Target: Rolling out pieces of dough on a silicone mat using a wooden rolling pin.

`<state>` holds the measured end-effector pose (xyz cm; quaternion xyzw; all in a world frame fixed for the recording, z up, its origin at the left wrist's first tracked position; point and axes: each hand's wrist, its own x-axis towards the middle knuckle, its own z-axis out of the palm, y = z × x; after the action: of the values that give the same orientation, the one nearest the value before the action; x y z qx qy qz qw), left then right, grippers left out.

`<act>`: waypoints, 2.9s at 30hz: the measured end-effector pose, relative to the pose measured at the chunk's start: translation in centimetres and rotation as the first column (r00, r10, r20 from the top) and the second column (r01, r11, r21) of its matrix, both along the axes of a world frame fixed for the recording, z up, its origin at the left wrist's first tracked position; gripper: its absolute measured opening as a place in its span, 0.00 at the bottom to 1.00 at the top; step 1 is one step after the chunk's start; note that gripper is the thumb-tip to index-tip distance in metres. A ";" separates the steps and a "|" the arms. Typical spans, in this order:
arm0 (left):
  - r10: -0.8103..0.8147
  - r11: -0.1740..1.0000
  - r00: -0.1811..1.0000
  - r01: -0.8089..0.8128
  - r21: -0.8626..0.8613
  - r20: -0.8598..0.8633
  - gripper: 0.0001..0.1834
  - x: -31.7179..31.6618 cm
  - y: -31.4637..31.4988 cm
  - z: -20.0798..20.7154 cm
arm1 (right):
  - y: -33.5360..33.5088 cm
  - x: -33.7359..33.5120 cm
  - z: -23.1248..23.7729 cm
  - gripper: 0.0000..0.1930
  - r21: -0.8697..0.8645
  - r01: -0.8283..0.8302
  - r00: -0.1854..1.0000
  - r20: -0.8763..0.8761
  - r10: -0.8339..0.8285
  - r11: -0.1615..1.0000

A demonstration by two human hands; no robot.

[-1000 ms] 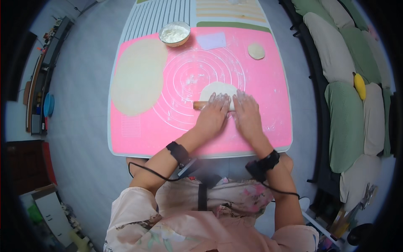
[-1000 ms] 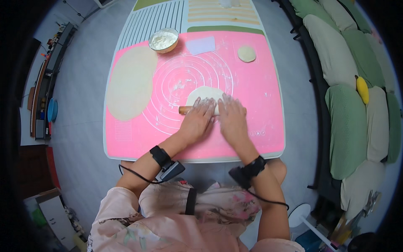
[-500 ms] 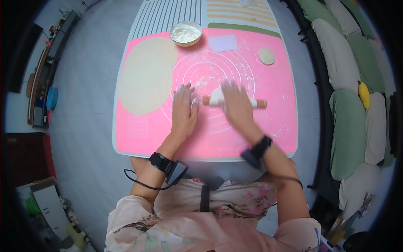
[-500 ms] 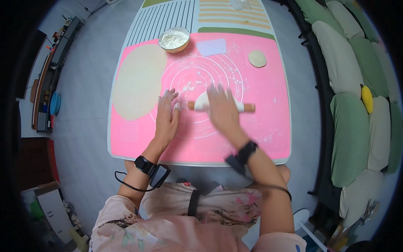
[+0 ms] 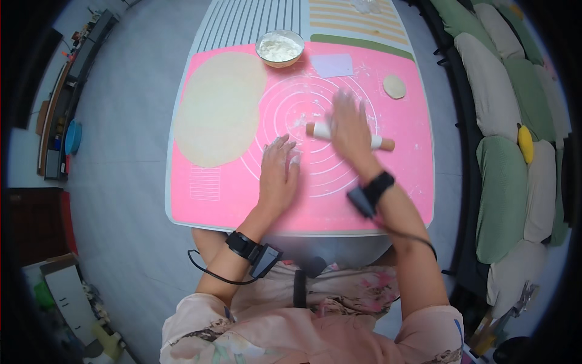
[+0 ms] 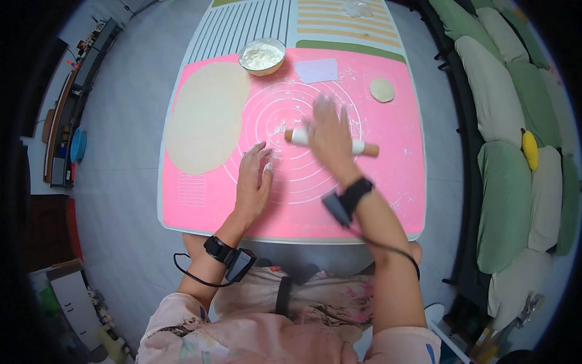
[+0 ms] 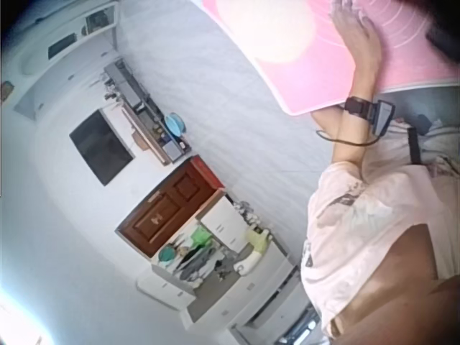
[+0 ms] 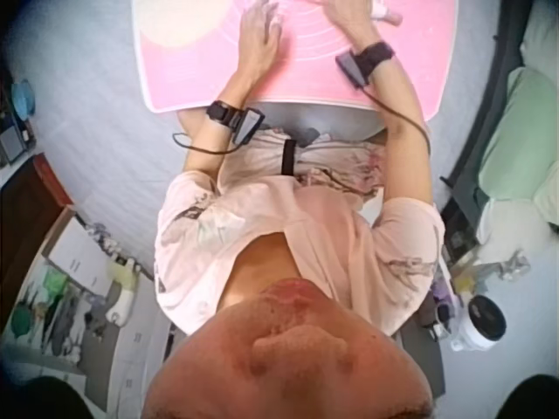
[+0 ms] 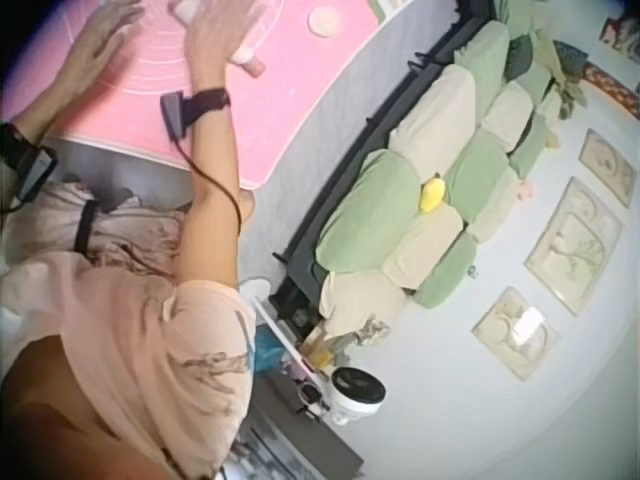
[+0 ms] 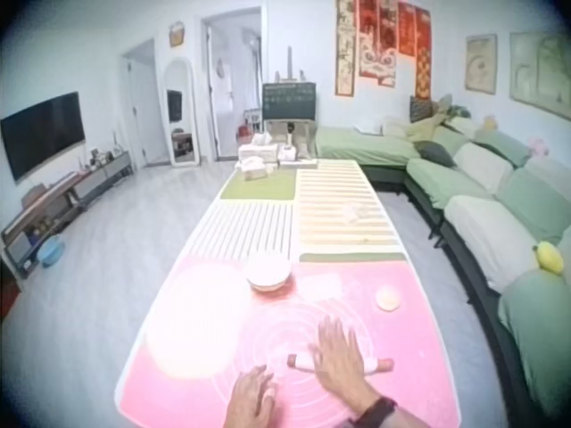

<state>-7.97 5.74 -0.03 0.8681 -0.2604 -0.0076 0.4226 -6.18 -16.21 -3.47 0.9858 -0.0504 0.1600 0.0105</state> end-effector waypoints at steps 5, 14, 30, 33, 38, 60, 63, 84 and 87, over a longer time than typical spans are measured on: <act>0.007 0.998 1.000 -0.008 -0.063 -0.028 0.18 -0.3 0.7 -0.3 | 6.5 -10.2 2.6 0.32 0.245 -0.103 0.990 -0.072 0.124 0.964; 0.046 0.990 0.998 -0.050 -0.133 -0.032 0.16 0.0 -0.5 0.7 | 0.0 0.1 2.2 0.33 0.331 0.060 0.995 -0.092 -0.031 0.942; -0.352 0.696 0.115 -0.631 -0.342 -0.929 0.17 -2.0 -3.6 0.2 | 2.4 -4.8 1.3 0.31 0.179 -0.013 0.999 0.041 0.006 0.984; -0.430 0.641 0.063 -0.681 -0.354 -0.901 0.20 -2.5 -3.6 -0.3 | 4.8 -12.3 2.6 0.31 0.205 -0.150 0.987 -0.022 0.158 0.967; -0.466 0.572 0.086 -0.730 -0.374 -0.880 0.22 -3.0 -4.8 0.8 | 0.1 -18.6 3.3 0.25 0.345 0.002 1.000 0.025 -0.011 0.938; -0.603 0.738 0.777 0.458 0.496 0.180 0.25 9.1 -4.9 2.3 | -6.4 -10.4 4.6 0.20 0.943 0.009 1.000 -0.007 -0.009 0.333; -0.478 0.863 0.817 0.368 0.346 0.323 0.26 9.2 -5.6 3.1 | -6.3 -7.6 6.9 0.24 0.737 -0.015 0.991 -0.081 0.110 0.676; -0.189 0.978 0.958 0.202 -0.042 0.216 0.22 1.0 -3.7 1.9 | 4.2 -10.1 1.3 0.30 0.347 -0.217 0.965 -0.066 0.255 0.912; -0.084 0.996 0.987 0.086 -0.008 0.134 0.21 1.2 -0.4 1.7 | 6.3 -14.2 1.8 0.32 0.298 -0.241 0.958 -0.080 0.275 0.924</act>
<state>-6.78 5.39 1.70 0.8517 -0.3250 0.0342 0.4096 -20.40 -9.94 -1.67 0.9828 0.0582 0.0914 -0.1497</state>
